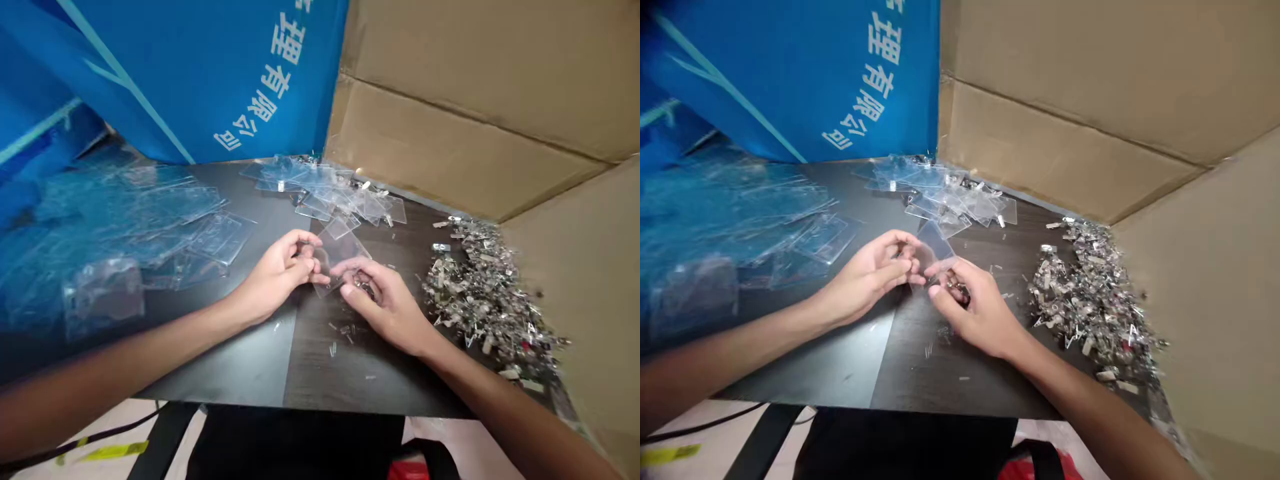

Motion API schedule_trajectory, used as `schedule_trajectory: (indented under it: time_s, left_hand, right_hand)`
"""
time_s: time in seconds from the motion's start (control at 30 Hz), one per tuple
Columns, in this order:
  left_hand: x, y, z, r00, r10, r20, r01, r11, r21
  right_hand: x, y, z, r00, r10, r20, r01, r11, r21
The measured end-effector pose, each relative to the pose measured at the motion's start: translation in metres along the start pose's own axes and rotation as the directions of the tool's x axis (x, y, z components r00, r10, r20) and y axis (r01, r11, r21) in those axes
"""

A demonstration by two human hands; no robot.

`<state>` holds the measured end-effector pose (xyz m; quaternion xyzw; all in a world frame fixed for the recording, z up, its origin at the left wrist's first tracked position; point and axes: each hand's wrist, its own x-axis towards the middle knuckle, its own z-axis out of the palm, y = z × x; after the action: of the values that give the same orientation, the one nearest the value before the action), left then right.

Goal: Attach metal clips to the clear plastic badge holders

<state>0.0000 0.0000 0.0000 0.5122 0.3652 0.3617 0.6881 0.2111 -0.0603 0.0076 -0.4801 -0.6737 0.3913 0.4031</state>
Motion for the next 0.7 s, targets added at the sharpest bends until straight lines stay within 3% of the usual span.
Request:
schedule_trajectory:
  time_s: [0.13, 0.2, 0.27, 0.33, 0.4, 0.53, 0.63, 0.7]
  left_hand:
    - [-0.007, -0.008, 0.001, 0.987, 0.159, -0.040, -0.145, 0.960, 0.240]
    - [-0.010, -0.013, -0.001, 0.953, 0.302, -0.016, -0.267, 0.863, 0.429]
    - [-0.012, -0.018, -0.005, 0.916, 0.391, 0.091, -0.377, 0.760, 0.530]
    - [-0.011, -0.020, -0.009, 0.902, 0.383, 0.199, -0.428, 0.739, 0.520]
    - [-0.009, -0.020, -0.010, 0.915, 0.323, 0.243, -0.403, 0.768, 0.497]
    - [-0.005, -0.018, -0.007, 0.944, 0.231, 0.234, -0.323, 0.789, 0.522]
    - [-0.005, -0.017, -0.005, 0.942, 0.264, 0.209, -0.334, 0.806, 0.489]
    - [-0.005, -0.016, -0.006, 0.930, 0.337, 0.148, -0.367, 0.808, 0.461]
  right_hand:
    - [0.002, 0.007, 0.002, 0.995, 0.002, -0.099, -0.002, 1.000, 0.002]
    - [0.003, 0.010, 0.003, 0.994, 0.013, -0.107, -0.011, 1.000, 0.015]
    - [0.003, 0.012, 0.002, 0.996, 0.011, -0.088, -0.011, 1.000, 0.006]
    - [0.002, 0.012, 0.001, 0.998, -0.025, -0.053, 0.024, 1.000, -0.015]
    - [0.002, 0.010, 0.001, 0.997, -0.079, -0.012, 0.079, 0.997, -0.025]
    - [0.001, 0.008, 0.001, 0.980, -0.198, 0.022, 0.199, 0.978, -0.066]
    - [0.000, 0.009, 0.002, 0.966, -0.258, -0.005, 0.254, 0.954, -0.162]
    - [-0.001, 0.009, 0.003, 0.955, -0.282, -0.097, 0.254, 0.939, -0.232]
